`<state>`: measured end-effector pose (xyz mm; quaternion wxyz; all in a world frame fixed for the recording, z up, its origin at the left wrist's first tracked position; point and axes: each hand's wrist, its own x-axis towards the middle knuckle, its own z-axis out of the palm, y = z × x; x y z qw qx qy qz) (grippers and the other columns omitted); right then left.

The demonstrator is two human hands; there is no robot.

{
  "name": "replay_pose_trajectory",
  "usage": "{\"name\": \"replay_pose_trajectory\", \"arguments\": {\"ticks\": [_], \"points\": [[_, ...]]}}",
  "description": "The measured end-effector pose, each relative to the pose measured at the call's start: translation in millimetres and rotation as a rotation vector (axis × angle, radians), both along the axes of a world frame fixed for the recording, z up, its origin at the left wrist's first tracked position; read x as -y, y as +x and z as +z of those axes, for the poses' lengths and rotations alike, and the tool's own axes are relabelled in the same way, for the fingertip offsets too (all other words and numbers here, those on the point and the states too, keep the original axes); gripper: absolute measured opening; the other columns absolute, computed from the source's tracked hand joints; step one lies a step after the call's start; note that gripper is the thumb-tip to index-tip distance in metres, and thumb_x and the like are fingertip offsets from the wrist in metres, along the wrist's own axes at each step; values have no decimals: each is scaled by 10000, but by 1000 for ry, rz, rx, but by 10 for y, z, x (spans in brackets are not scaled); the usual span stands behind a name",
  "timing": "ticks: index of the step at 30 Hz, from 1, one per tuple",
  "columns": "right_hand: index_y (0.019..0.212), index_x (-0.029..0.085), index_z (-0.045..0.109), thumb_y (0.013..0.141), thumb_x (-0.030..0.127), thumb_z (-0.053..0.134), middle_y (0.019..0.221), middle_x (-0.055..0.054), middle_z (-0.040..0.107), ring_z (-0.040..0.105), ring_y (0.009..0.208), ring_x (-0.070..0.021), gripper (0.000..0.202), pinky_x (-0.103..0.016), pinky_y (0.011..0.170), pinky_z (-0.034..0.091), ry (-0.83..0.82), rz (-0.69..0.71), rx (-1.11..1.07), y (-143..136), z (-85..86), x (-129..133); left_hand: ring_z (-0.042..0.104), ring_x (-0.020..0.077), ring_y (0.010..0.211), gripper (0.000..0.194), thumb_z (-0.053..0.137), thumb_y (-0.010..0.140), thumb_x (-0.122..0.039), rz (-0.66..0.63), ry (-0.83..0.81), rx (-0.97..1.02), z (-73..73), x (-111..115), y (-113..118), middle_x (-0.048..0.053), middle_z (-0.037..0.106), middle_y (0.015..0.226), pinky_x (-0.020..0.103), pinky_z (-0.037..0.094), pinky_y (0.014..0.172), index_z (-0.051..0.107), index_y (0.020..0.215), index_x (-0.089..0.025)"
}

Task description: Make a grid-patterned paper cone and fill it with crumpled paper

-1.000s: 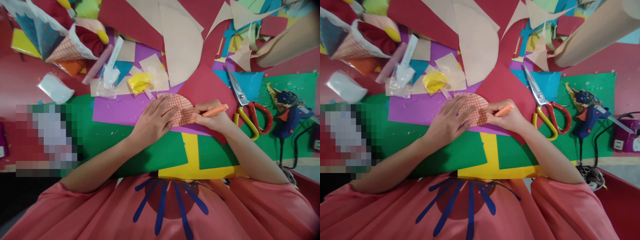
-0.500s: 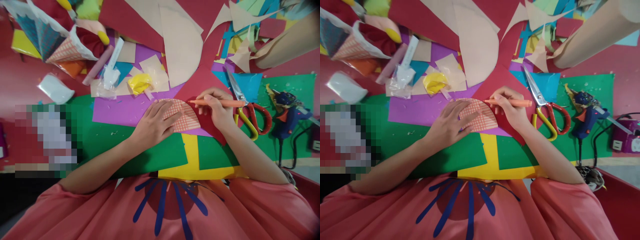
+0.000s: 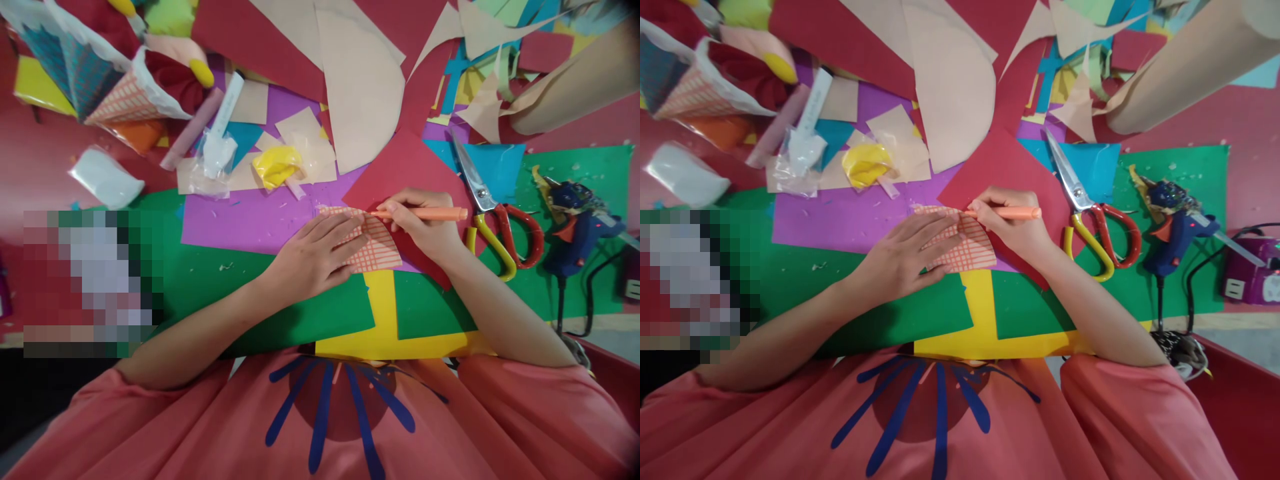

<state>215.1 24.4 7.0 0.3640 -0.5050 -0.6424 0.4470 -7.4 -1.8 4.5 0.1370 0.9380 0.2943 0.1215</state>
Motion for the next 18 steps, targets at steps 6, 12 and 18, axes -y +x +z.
{"name": "replay_pose_trajectory", "arguments": {"ticks": [6,12,18], "points": [[710,174,670,865,232,577,624,9,636,563,578,-94,190,-245,569,416,24,12,42,-4,8,-6,466,277,1340,394,507,918,-250,13,-45,-16,7,-1,-3,144,523,1415,480,416,1099,543,1303,-173],[632,162,625,824,211,558,563,22,576,509,539,-83,209,-241,540,379,-7,3,73,-18,34,-14,458,282,1344,401,511,919,-257,8,-43,5,-5,-7,-10,150,524,1410,482,415,1098,540,1307,-163],[573,166,595,771,190,541,514,28,553,473,491,-75,207,-238,498,353,-66,10,69,-25,71,-28,475,286,1327,421,507,919,-256,3,-16,3,-6,-5,-9,149,527,1406,479,423,1089,525,1329,-161]]}}
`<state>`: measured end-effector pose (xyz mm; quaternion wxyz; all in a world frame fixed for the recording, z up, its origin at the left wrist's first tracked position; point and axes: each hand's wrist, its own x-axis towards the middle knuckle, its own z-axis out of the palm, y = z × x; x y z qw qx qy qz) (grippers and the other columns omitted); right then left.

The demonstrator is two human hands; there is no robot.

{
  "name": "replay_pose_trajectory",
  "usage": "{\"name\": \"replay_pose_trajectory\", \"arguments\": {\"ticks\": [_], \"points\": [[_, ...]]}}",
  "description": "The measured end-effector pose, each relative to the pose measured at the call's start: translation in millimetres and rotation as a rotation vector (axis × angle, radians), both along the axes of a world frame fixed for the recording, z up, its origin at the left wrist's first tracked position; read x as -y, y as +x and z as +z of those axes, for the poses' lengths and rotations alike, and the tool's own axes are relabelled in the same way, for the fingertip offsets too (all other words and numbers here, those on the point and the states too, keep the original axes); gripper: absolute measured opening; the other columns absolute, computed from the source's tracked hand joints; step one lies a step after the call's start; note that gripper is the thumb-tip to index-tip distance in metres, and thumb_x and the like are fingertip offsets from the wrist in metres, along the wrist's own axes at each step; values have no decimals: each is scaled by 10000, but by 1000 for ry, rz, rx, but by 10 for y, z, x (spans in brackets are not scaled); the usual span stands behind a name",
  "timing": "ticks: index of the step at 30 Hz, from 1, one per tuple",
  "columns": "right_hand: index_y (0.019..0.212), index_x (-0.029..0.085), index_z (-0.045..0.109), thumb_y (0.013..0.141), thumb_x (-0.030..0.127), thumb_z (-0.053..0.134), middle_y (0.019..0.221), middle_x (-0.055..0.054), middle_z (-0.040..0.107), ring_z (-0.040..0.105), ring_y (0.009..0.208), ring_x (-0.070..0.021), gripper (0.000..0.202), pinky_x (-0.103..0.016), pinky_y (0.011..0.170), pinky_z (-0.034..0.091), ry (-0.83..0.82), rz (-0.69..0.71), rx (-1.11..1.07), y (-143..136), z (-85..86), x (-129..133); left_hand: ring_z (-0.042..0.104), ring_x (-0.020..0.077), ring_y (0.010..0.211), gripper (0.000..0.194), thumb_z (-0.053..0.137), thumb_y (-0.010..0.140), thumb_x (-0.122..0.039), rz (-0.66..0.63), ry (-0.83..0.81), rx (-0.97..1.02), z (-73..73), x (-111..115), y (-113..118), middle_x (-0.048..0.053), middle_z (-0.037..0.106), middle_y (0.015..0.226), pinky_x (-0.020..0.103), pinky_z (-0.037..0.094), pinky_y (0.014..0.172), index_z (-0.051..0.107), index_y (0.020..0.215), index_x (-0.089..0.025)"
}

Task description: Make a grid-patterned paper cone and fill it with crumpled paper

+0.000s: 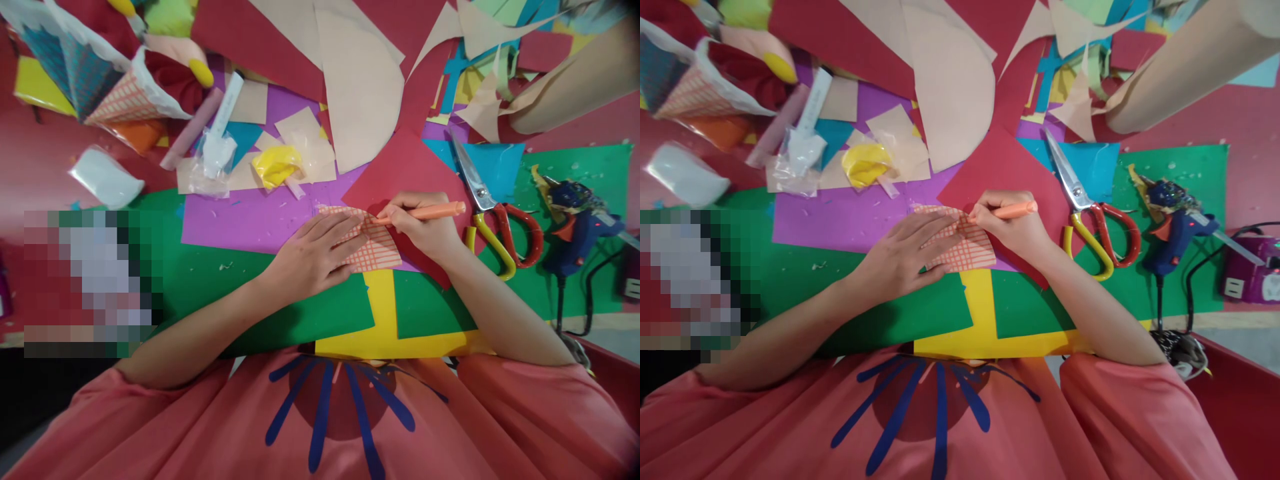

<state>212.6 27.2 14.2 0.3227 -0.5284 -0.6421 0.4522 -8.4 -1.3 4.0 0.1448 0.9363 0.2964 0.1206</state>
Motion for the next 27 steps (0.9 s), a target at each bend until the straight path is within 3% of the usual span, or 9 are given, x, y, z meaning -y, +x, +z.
{"name": "replay_pose_trajectory", "arguments": {"ticks": [7,17,27], "points": [[654,163,669,814,233,552,516,24,569,510,487,-81,210,-237,502,394,-35,-89,-142,29,-45,11,455,280,1348,412,468,948,-296,10,-8,-7,-12,-22,-14,156,520,1413,478,402,1106,521,1330,-150],[738,166,678,866,284,590,666,-1,671,569,586,-90,194,-237,564,416,74,21,-25,23,-67,17,430,284,1371,421,471,950,-308,66,5,-17,-49,-37,-27,157,501,1428,475,388,1118,497,1338,-148],[665,161,650,848,286,581,606,-12,652,556,560,-104,232,-242,530,385,89,56,17,41,-90,7,435,297,1366,378,461,955,-297,57,15,1,-66,-40,-36,142,481,1446,501,396,1101,529,1318,-212]]}}
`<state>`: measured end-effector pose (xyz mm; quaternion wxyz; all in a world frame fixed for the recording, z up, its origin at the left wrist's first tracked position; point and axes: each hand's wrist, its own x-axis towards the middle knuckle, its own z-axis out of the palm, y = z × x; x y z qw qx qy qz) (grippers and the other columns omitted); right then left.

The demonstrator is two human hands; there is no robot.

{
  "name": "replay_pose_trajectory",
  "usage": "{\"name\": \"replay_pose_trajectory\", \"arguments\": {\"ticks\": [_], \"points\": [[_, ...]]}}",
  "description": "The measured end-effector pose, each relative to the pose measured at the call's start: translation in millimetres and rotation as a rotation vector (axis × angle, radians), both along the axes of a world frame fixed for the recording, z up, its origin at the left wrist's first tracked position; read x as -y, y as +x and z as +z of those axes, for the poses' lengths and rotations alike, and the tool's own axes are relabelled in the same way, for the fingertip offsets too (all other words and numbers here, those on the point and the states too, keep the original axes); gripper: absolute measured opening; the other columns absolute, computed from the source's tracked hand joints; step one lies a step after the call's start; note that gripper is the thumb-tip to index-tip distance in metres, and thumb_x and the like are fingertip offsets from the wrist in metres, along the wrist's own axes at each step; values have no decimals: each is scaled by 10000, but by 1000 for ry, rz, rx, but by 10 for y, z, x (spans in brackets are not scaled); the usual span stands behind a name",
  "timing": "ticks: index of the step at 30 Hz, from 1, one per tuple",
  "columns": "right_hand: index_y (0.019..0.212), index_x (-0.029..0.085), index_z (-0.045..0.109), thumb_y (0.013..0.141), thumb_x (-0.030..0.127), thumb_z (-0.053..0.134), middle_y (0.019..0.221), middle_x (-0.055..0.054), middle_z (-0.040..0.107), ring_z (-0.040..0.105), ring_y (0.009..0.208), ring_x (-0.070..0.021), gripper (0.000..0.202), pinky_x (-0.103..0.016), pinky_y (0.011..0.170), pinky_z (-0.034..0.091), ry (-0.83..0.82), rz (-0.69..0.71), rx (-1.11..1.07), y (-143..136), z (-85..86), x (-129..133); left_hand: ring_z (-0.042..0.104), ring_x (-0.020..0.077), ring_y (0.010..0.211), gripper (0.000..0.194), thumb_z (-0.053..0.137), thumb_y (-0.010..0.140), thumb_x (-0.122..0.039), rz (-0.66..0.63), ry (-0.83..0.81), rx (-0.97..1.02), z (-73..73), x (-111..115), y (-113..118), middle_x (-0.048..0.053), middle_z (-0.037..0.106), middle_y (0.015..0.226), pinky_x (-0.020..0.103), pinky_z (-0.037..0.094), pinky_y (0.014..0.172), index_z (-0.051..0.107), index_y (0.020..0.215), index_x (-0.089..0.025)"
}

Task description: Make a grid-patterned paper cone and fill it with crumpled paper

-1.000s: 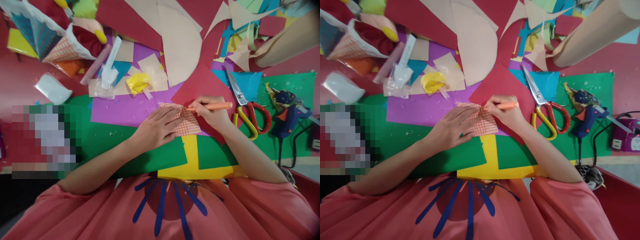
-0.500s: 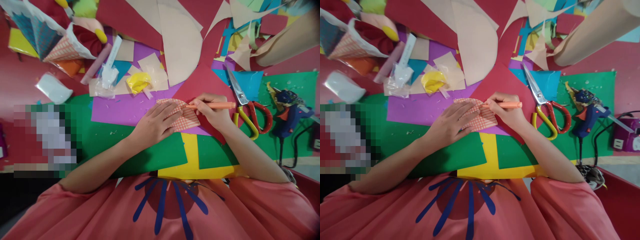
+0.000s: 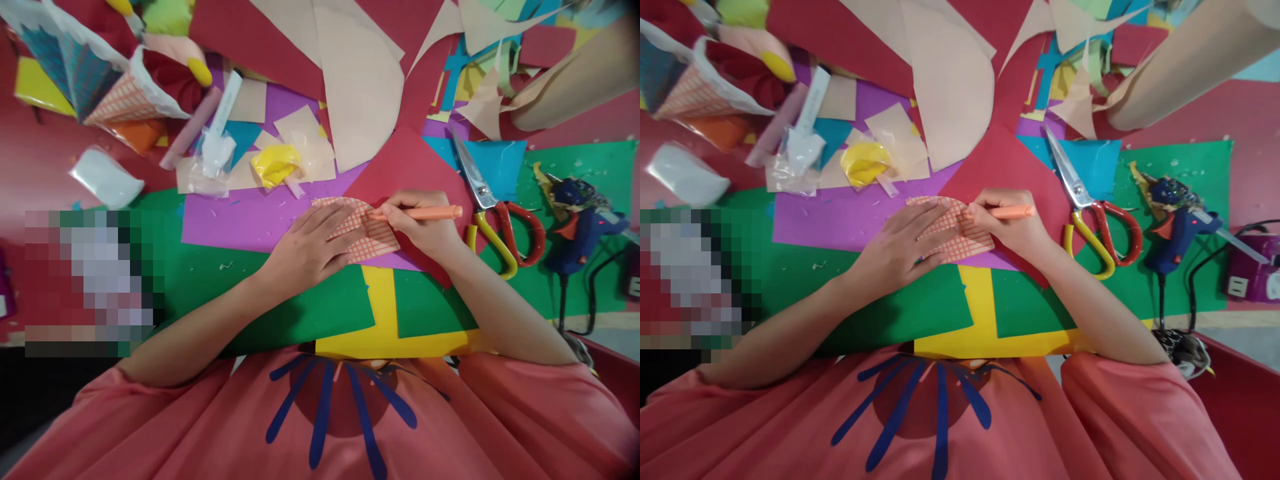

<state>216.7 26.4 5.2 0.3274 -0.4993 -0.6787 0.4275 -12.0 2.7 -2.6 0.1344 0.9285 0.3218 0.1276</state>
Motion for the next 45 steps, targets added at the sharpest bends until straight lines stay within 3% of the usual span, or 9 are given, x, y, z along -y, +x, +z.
{"name": "replay_pose_trajectory", "arguments": {"ticks": [7,13,18,26,32,39,45], "points": [[575,169,611,773,201,555,559,3,630,541,536,-99,208,-231,506,386,-93,-17,-7,-22,79,3,432,303,1367,413,461,955,-303,-2,10,-10,-4,4,0,150,478,1448,500,390,1110,499,1351,-193],[613,162,619,816,232,556,547,16,571,507,523,-85,224,-235,516,385,-78,-66,-94,-16,68,9,388,298,1400,486,474,948,-288,54,-17,-6,-14,-4,-8,152,449,1472,502,379,1124,417,1421,-194],[677,169,656,842,269,579,611,1,626,554,564,-99,208,-245,548,420,-60,-26,-72,-2,34,14,443,278,1360,435,455,955,-270,53,-54,1,-10,-9,-7,123,526,1413,482,403,1115,465,1383,-193],[707,172,668,853,328,617,666,-20,696,602,593,-110,220,-236,543,440,-21,11,-55,-7,16,5,439,292,1357,371,433,960,-259,52,-86,-3,-7,-10,7,124,511,1427,526,393,1103,545,1311,-220],[657,167,652,836,306,608,614,-14,672,574,557,-103,231,-231,511,403,-18,23,-39,-10,25,0,459,295,1340,366,434,958,-251,47,-52,-11,-1,-10,7,123,526,1411,513,414,1089,551,1302,-207],[595,168,605,786,204,551,566,5,620,530,518,-92,201,-228,506,407,-136,2,-82,-12,73,-5,460,297,1338,361,458,952,-262,61,-40,8,-19,-1,6,119,526,1413,508,425,1082,555,1298,-218],[649,174,625,822,272,579,613,-4,656,561,559,-103,204,-233,530,424,-77,5,-69,-14,50,-1,448,289,1351,362,441,957,-261,71,-63,-1,-10,-2,10,111,513,1428,512,410,1095,554,1300,-232]]}}
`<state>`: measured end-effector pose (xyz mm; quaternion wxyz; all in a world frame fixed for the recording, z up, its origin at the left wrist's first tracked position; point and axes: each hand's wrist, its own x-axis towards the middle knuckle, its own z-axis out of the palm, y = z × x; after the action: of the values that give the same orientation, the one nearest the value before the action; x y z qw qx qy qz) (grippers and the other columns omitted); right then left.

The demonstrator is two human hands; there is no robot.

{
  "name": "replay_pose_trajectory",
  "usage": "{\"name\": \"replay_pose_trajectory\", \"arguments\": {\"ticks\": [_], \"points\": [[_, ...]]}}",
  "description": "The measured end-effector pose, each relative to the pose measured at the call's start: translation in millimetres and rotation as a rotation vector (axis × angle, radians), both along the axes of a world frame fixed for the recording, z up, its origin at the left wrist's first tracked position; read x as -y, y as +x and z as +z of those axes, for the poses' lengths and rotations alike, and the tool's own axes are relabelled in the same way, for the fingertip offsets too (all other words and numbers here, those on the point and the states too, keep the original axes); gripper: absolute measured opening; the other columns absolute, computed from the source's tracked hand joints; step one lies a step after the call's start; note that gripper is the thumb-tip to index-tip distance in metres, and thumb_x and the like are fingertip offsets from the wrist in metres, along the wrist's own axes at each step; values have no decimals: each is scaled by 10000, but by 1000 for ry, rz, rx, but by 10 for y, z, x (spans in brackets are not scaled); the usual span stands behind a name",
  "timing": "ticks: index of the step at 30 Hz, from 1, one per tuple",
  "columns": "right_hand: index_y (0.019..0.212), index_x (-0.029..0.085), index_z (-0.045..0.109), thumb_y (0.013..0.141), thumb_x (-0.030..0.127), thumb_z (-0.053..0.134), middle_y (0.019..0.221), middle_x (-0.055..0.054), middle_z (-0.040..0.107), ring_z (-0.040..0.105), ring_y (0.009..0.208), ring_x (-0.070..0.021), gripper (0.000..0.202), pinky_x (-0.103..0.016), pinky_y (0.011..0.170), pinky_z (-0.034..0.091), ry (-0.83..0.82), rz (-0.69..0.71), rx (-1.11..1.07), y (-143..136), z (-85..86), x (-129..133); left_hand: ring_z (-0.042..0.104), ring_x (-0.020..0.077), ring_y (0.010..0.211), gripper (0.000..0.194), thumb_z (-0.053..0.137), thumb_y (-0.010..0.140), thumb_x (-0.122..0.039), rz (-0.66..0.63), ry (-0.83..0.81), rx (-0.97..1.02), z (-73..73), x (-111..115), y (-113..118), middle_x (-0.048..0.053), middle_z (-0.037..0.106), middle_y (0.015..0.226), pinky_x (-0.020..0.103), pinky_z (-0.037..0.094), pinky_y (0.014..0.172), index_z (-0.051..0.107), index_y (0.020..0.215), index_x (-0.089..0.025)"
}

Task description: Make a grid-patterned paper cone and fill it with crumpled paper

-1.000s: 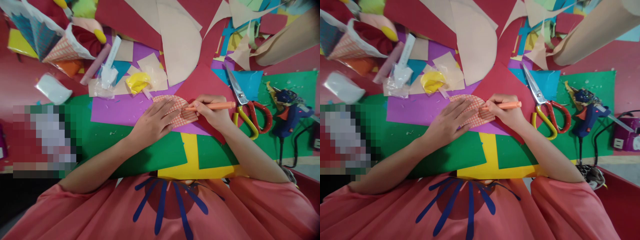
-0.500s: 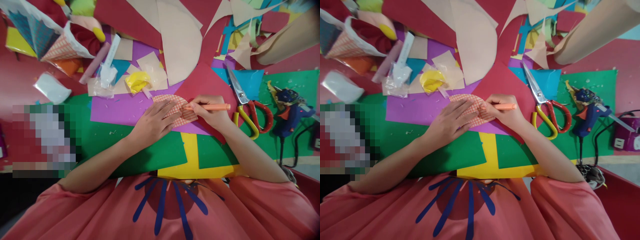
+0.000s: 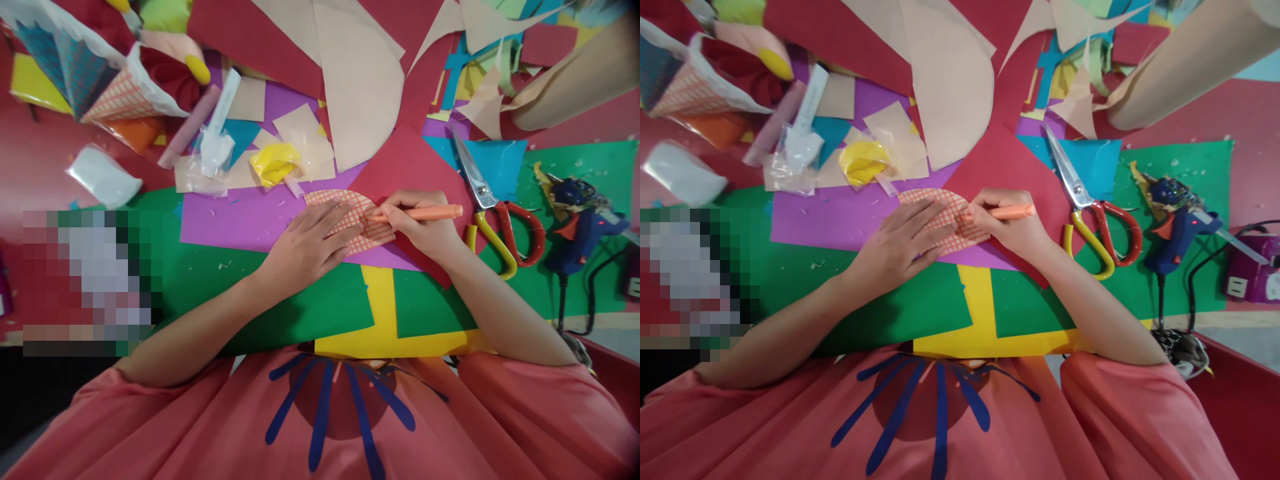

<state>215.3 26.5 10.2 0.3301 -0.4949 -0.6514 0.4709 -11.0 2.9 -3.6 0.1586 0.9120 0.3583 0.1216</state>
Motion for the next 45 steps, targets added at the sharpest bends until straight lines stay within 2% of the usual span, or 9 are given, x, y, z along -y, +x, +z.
{"name": "replay_pose_trajectory", "arguments": {"ticks": [10,17,22,31,37,41,45], "points": [[534,170,564,768,218,531,533,4,607,521,508,-91,242,-217,474,365,-60,72,-1,-1,41,-7,461,298,1332,379,457,950,-269,-1,7,8,-7,-2,-1,133,531,1402,514,413,1092,543,1313,-201],[584,172,590,783,249,542,562,-2,615,529,538,-101,219,-231,500,378,-45,12,30,-1,23,6,447,290,1346,382,449,952,-262,6,-15,6,-5,1,0,116,520,1417,521,407,1095,534,1324,-233],[550,176,587,780,247,545,554,-1,635,530,527,-98,244,-229,489,359,-25,56,27,-5,10,-1,452,294,1341,367,446,954,-272,9,-9,13,-11,0,0,125,531,1403,520,408,1093,551,1302,-219],[495,174,503,780,250,547,490,26,529,446,476,-74,298,-226,450,295,-58,152,46,3,64,1,466,298,1330,349,458,951,-258,-6,25,16,-12,-5,-8,133,520,1414,505,424,1082,566,1276,-195],[487,172,490,771,183,558,481,31,517,429,464,-68,292,-233,453,287,-47,203,43,13,56,6,464,295,1333,334,458,953,-273,-3,19,18,-18,-3,-2,116,508,1430,503,424,1083,576,1261,-216],[508,173,551,760,179,547,515,18,576,501,491,-85,252,-226,463,336,-79,162,-34,18,41,9,451,293,1342,347,463,951,-266,-9,18,34,-35,-3,-9,122,503,1432,509,418,1085,564,1279,-213],[596,174,636,791,202,530,565,13,611,526,515,-82,224,-228,509,403,-78,-57,-141,14,24,11,472,281,1321,386,461,953,-263,-14,34,39,-21,1,-14,124,545,1388,492,426,1079,528,1329,-205]]}}
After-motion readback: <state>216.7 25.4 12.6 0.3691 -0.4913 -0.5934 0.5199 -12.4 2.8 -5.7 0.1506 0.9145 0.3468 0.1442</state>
